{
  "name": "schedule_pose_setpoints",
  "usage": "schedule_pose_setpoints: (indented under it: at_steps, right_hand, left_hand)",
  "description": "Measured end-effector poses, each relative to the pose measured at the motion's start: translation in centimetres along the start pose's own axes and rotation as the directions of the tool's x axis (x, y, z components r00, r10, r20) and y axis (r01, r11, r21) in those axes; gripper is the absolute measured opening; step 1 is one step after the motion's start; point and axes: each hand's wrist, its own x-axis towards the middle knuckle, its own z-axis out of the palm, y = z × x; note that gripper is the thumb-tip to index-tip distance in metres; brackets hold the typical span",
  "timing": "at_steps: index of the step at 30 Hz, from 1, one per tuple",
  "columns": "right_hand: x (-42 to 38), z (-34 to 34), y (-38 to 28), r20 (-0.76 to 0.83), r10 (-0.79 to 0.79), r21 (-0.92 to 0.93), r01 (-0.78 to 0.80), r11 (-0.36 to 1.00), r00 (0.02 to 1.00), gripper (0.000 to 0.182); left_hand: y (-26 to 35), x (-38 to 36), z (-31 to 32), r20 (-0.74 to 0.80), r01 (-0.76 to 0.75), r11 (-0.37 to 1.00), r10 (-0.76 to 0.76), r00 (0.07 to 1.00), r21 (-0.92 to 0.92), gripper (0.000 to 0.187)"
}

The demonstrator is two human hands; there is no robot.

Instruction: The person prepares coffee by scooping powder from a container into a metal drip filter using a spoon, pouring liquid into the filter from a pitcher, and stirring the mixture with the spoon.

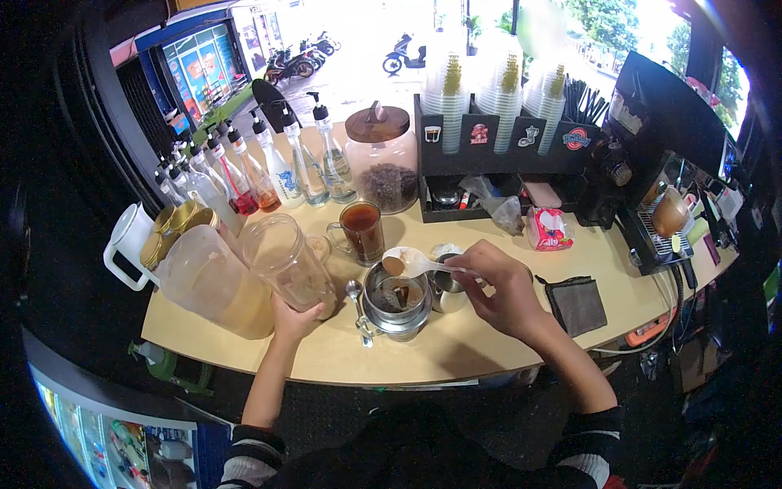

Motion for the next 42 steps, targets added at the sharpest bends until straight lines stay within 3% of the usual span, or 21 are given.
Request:
schedule_pose_setpoints:
  at_steps: [11,23,42]
  right_hand:
    - [-0.6,-0.1,0.1,-0.011,-0.027,0.025,0.028,0.999,1.000,0.031]
    - [-0.8,0.2,0.4,-0.102,0.048,0.013,-0.047,0.999,0.994,0.023]
    - [-1.5,0.1,1.1,-0.147,-0.099,-0.058,0.091,0.994,0.984,0.031]
  left_hand:
    - [-0.2,0.0,0.1,-0.019,-0.035,0.999,0.036,0.999,0.012,0.084]
    - [-0.6,-0.1,0.0,0.010,0.007,1.000,-0.007,1.000,-0.024,0.085]
    - [-1.2,0.0,-0.2,0.023,-0.029,1.000,0.029,0.999,0.007,0.086]
